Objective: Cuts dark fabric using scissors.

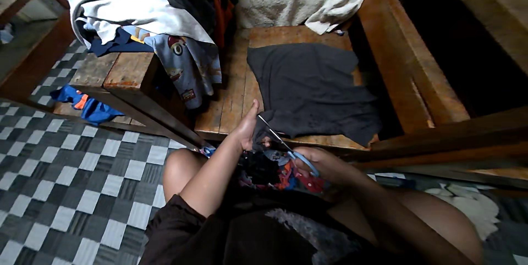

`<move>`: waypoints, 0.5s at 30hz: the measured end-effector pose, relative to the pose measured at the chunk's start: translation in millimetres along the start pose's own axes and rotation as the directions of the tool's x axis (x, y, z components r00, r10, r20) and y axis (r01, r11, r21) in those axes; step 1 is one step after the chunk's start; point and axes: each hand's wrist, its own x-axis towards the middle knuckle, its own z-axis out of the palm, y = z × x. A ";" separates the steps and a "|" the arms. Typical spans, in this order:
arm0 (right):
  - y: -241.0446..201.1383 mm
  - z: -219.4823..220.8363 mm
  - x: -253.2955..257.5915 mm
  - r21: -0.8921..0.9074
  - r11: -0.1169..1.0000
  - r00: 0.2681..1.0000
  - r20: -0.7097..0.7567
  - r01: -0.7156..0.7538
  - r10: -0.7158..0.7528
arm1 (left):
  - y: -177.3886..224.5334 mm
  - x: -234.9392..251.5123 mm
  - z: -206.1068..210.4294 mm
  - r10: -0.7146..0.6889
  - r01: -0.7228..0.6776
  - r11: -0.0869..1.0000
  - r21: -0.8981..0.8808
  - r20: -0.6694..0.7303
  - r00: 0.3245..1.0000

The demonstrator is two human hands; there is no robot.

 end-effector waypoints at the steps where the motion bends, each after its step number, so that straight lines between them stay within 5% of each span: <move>1: 0.5 0.2 0.1 0.019 1.000 1.000 0.001 0.004 -0.004 | -0.2 0.3 -0.8 0.003 -0.003 1.000 -0.004 0.008 1.000; 7: -0.3 1.8 -2.7 0.045 0.999 1.000 -0.018 -0.020 0.021 | 0.7 -1.2 1.9 0.033 -0.032 0.999 0.019 -0.006 0.999; 15: 5.9 9.4 -17.8 0.119 0.992 0.997 -0.059 -0.039 0.046 | 3.8 3.1 -5.1 0.326 -0.326 0.945 -0.010 0.024 0.945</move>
